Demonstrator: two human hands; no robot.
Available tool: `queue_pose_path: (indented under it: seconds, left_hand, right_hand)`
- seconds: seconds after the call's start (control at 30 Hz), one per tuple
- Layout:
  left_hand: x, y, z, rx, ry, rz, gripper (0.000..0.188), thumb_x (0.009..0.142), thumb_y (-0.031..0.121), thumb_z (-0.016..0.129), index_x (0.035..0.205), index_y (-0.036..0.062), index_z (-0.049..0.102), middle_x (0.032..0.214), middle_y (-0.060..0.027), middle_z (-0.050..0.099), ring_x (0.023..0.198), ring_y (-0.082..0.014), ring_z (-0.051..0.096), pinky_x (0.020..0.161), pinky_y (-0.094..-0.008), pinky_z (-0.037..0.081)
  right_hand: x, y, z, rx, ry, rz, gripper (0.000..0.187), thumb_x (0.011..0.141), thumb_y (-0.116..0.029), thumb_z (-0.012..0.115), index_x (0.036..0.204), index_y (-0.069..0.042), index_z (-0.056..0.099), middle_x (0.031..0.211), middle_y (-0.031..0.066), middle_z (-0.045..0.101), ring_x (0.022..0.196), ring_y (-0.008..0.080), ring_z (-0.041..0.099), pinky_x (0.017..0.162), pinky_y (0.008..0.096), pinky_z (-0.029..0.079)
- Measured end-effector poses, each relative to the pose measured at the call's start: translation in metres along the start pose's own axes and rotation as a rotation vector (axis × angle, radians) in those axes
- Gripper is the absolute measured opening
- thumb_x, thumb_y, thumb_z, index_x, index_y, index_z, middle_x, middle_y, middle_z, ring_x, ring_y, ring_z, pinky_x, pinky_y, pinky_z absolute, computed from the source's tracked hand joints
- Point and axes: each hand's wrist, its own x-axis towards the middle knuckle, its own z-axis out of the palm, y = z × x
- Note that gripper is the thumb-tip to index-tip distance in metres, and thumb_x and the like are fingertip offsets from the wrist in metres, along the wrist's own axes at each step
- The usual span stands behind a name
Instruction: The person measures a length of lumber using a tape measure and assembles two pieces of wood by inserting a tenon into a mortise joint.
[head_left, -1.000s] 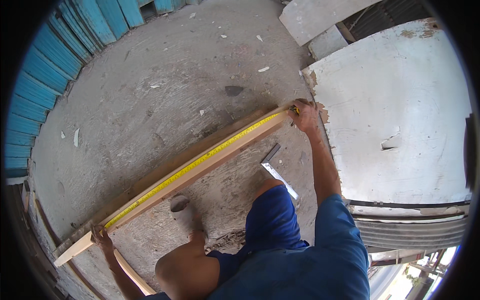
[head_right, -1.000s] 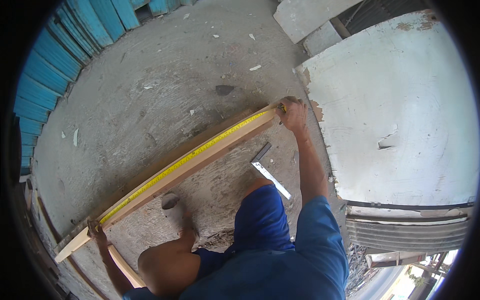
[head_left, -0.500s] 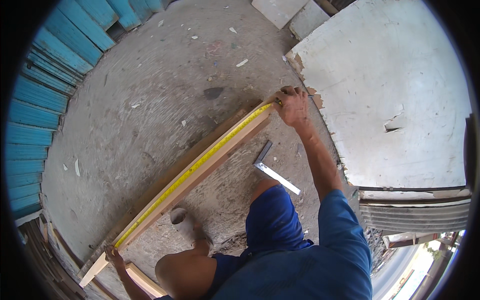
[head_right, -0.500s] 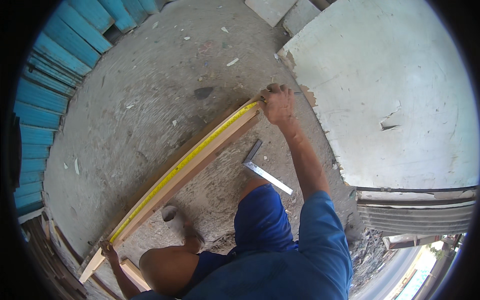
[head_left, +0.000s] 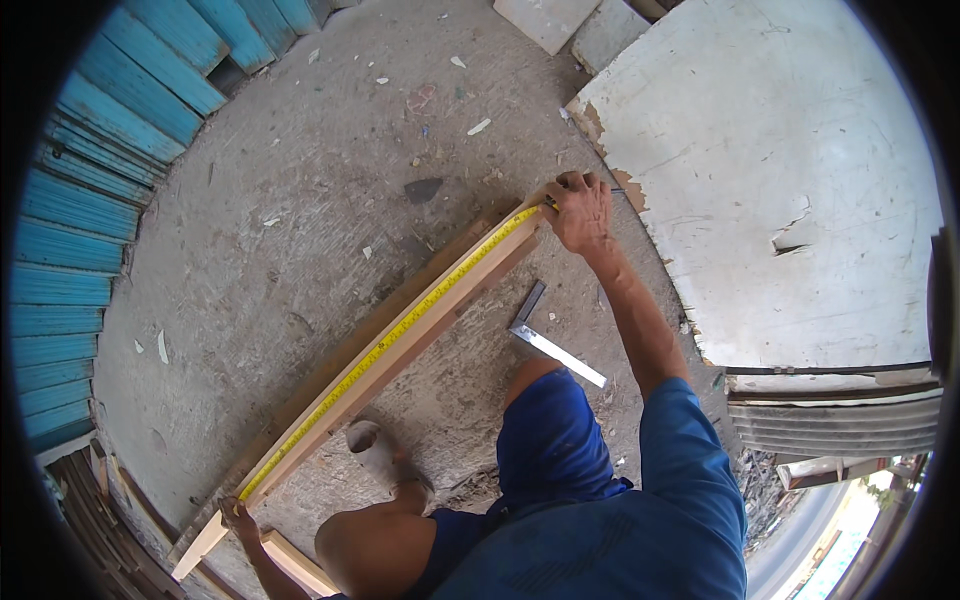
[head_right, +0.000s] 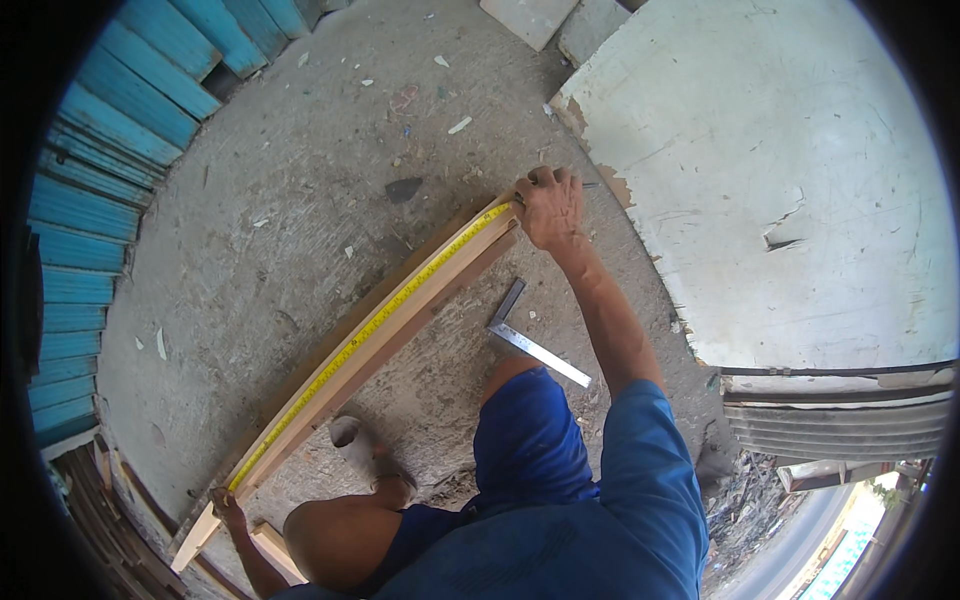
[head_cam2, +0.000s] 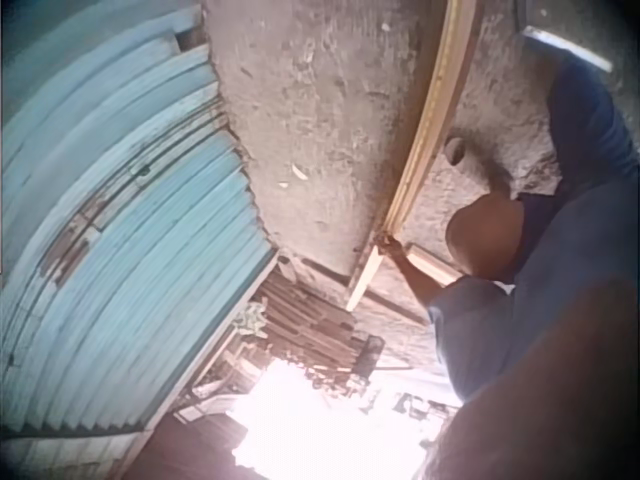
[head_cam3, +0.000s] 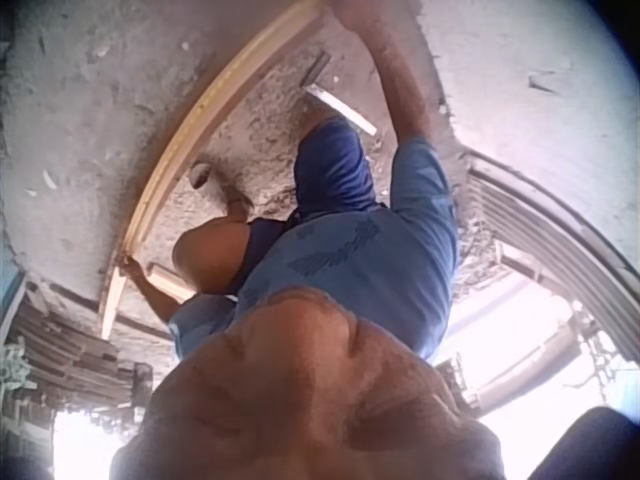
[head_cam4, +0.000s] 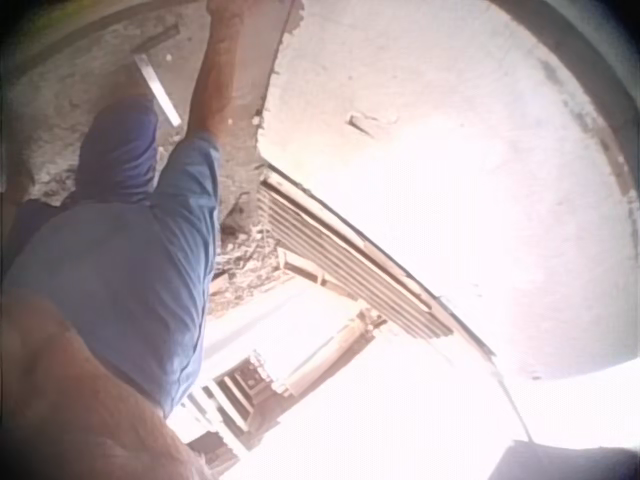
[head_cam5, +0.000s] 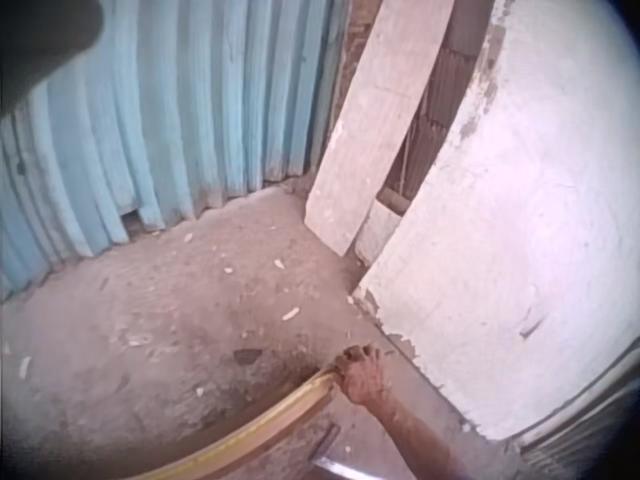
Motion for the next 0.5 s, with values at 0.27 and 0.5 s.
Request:
queue_pose_path:
  seconds: [0.27, 0.5]
  left_hand:
    - [0.001, -0.003, 0.003, -0.044, -0.009, -0.011, 0.023, 0.096, 0.024, 0.062, 0.094, 0.0033, 0.053, 0.091, -0.0140, 0.054, 0.086, -0.0358, 0.056, 0.080, -0.0487, 0.045]
    - [-0.001, -0.014, 0.000, -0.010, 0.031, 0.052, 0.019, 0.095, 0.022, 0.063, 0.096, 0.0056, 0.054, 0.094, -0.0136, 0.056, 0.091, -0.0355, 0.057, 0.081, -0.0497, 0.044]
  right_hand:
    - [0.000, 0.000, 0.001, 0.006, 0.005, -0.001, 0.031, 0.081, -0.030, 0.076, 0.108, -0.017, 0.075, 0.119, 0.0067, 0.066, 0.114, 0.0310, 0.054, 0.098, 0.0464, 0.039]
    - [-0.002, -0.007, 0.004, 0.004, 0.029, -0.009, 0.029, 0.080, -0.030, 0.076, 0.106, -0.017, 0.075, 0.117, 0.0073, 0.066, 0.112, 0.0310, 0.055, 0.097, 0.0455, 0.040]
